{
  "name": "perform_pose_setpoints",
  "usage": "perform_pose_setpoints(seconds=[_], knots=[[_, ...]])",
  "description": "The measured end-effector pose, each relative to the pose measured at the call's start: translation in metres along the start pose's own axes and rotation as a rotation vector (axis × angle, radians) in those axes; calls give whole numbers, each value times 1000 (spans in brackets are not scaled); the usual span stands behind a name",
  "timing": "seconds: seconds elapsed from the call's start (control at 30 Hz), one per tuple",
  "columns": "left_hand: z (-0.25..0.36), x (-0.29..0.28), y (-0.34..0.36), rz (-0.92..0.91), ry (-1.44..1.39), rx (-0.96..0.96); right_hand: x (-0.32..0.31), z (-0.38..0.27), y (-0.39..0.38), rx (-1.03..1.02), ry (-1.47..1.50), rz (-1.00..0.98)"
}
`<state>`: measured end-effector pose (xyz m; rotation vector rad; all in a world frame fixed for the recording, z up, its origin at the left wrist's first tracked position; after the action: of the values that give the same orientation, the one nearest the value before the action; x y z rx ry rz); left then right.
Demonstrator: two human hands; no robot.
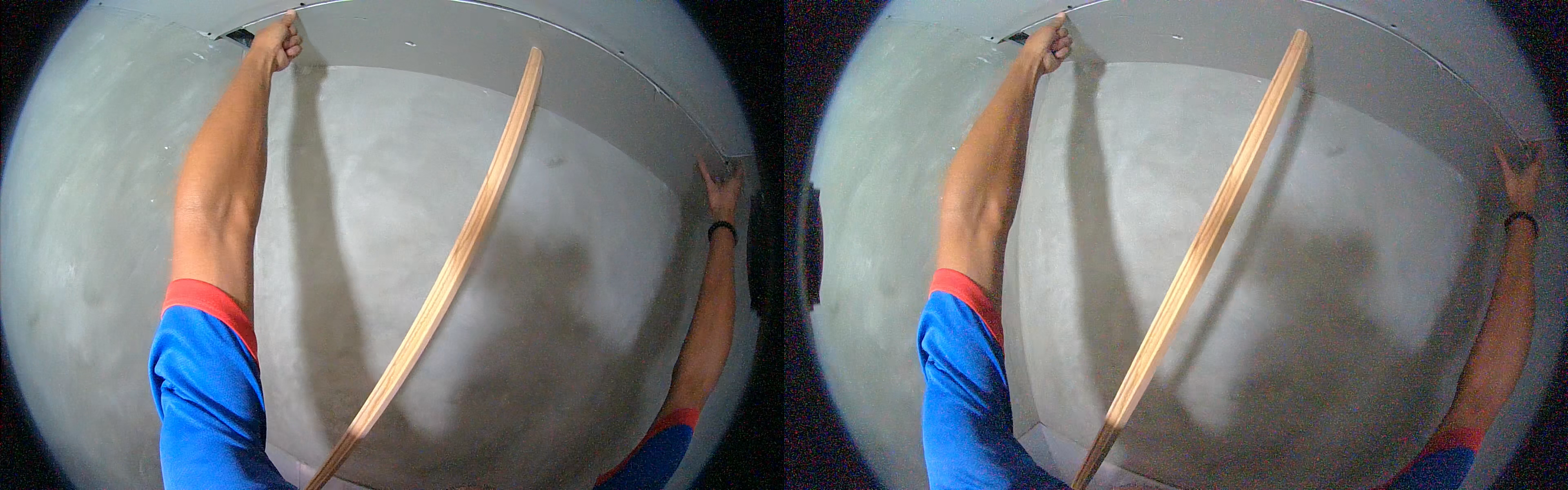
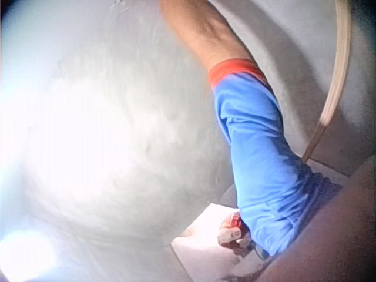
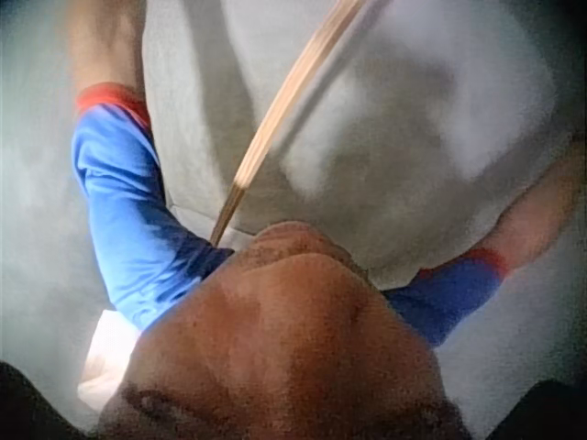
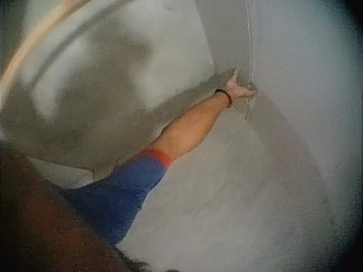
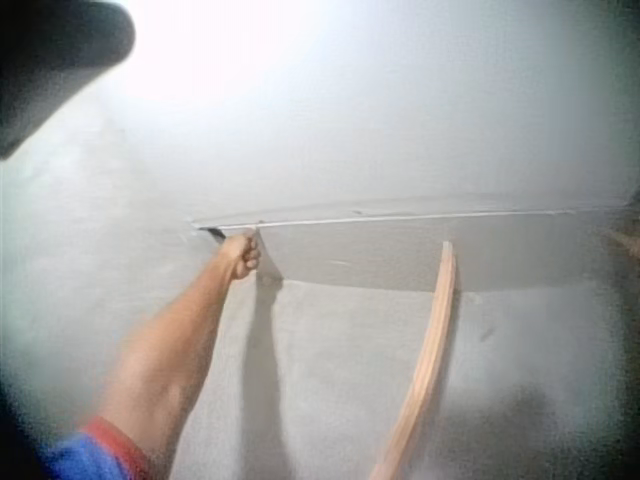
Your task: The person holds a drywall panel against a ceiling and secures it by driving screws with a power drill.
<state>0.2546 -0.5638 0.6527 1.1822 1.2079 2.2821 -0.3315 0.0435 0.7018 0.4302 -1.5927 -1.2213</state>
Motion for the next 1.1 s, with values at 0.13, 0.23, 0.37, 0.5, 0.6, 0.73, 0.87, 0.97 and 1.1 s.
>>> perform_pose_setpoints(seconds=[0.13,0.23,0.37,0.5,0.6,0.73,0.87,0.97,1.1], knots=[[-1,-5,3,-9,-24,-25,19,46,11,74,162,-29],[-1,-17,10,11,-31,-27,27,57,28,-22,212,-27],[4,-19,10,76,-19,-7,40,54,12,61,303,-30],[8,-30,10,157,20,19,46,61,11,179,510,-49],[15,-47,36,153,34,13,63,70,20,328,792,-53],[2,-55,54,163,27,40,60,76,36,198,666,-3],[-2,-56,68,61,10,21,57,50,42,-129,-2,107],[4,-67,73,68,25,-4,48,45,57,-136,113,99],[2,-41,54,152,108,8,58,38,29,-28,192,28]])
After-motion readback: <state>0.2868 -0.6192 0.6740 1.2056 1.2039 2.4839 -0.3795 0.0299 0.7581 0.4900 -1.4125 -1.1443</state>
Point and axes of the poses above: each hand's wrist, its own y-axis towards the middle knuckle, its own x-axis out of the palm, z = x × y, the point moved 7 cm from there along y, towards the middle knuckle, and after that the axes turned 6 degrees about z, right-handed, at the moved point
